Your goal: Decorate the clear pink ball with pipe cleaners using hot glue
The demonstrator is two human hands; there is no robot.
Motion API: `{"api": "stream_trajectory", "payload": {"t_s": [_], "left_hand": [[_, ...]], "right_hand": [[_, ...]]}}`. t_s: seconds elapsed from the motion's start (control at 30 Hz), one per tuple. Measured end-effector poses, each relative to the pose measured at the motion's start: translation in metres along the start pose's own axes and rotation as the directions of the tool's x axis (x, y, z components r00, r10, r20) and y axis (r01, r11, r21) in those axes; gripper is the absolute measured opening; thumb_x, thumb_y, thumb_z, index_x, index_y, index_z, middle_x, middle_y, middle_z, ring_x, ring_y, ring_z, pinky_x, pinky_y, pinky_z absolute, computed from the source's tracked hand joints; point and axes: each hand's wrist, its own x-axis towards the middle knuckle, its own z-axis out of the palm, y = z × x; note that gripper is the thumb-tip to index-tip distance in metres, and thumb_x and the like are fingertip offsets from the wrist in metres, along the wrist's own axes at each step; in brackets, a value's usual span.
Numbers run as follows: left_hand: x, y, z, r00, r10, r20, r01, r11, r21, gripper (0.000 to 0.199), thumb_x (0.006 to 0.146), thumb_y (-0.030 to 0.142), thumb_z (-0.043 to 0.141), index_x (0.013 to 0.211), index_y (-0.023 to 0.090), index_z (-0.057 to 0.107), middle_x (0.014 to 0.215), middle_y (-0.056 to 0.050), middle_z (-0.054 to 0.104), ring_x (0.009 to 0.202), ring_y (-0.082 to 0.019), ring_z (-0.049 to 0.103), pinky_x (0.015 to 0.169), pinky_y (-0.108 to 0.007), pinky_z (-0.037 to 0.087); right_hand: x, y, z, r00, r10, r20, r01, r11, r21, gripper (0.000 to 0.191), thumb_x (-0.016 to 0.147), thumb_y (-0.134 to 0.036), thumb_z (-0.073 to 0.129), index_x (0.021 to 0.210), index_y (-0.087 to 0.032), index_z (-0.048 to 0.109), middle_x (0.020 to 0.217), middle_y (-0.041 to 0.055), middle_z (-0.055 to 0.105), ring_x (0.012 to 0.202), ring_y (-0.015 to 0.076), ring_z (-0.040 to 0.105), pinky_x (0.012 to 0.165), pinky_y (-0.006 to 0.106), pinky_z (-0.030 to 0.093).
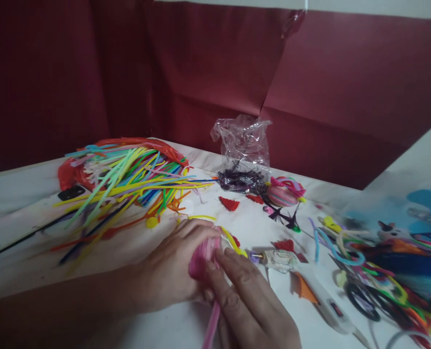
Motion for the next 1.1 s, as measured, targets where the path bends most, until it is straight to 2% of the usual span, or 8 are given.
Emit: {"api": "stream_trajectory", "payload": {"t_s": [0.13,0.27,0.43,0.67,0.87,1.1], "left_hand": [[-0.003,0.001,0.003,1.000,-0.013,-0.001,0.013,1.000,-0.024,0.051,0.063,0.037,0.079,0.105,0.022,0.055,0.110,-0.006,0.058,0.108,-0.025,0.053,0.094,-0.042,0.047],[-0.003,0.000,0.005,0.998,-0.056,0.007,0.057,0.998,-0.025,0.061,0.060,0.042,0.081,0.112,0.025,0.054,0.116,-0.007,0.056,0.107,-0.027,0.055,0.093,-0.045,0.048],[-0.004,-0.001,0.005,0.998,-0.061,-0.020,0.061,0.998,0.001,0.064,0.059,0.046,0.080,0.114,0.026,0.053,0.121,-0.008,0.055,0.109,-0.030,0.055,0.093,-0.049,0.048],[-0.002,0.004,0.000,0.999,-0.049,0.011,0.048,0.999,0.022,0.056,0.064,0.044,0.078,0.110,0.022,0.053,0.114,-0.008,0.059,0.110,-0.029,0.054,0.095,-0.049,0.046],[-0.002,0.003,0.001,1.000,-0.029,0.007,0.029,0.999,0.039,0.053,0.063,0.031,0.077,0.108,0.021,0.051,0.115,-0.008,0.059,0.110,-0.029,0.053,0.094,-0.048,0.046],[-0.004,0.004,0.001,0.998,-0.048,0.028,0.046,0.998,0.045,0.051,0.066,0.031,0.075,0.110,0.023,0.050,0.117,-0.007,0.056,0.111,-0.028,0.053,0.095,-0.047,0.045]], "right_hand": [[-0.007,0.004,0.001,1.000,-0.009,0.016,0.008,0.997,0.082,0.040,0.100,-0.030,0.033,0.135,-0.024,0.052,0.119,0.0088,0.064,0.113,0.0240,0.059,0.095,0.038,0.051],[-0.014,0.007,-0.004,0.995,0.054,0.080,-0.061,0.994,0.088,0.039,0.099,-0.034,0.036,0.131,-0.025,0.056,0.123,0.0089,0.062,0.113,0.0237,0.059,0.096,0.035,0.050],[-0.016,0.004,-0.004,0.994,0.101,0.039,-0.104,0.992,0.072,0.038,0.100,-0.035,0.036,0.131,-0.029,0.056,0.125,0.0070,0.061,0.114,0.0240,0.058,0.097,0.035,0.049],[-0.012,0.005,-0.001,0.998,0.032,0.047,-0.035,0.996,0.077,0.039,0.100,-0.034,0.035,0.136,-0.029,0.050,0.127,0.0065,0.060,0.116,0.0228,0.057,0.094,0.033,0.052],[-0.011,0.008,-0.001,0.998,-0.039,0.053,0.039,0.999,0.003,0.038,0.100,-0.037,0.035,0.128,-0.027,0.059,0.119,0.0058,0.065,0.118,0.0247,0.056,0.091,0.036,0.054],[-0.011,0.010,-0.004,0.992,-0.100,0.081,0.106,0.991,-0.084,0.035,0.099,-0.030,0.039,0.128,-0.025,0.059,0.116,0.0042,0.066,0.117,0.0240,0.055,0.089,0.033,0.052]]}}
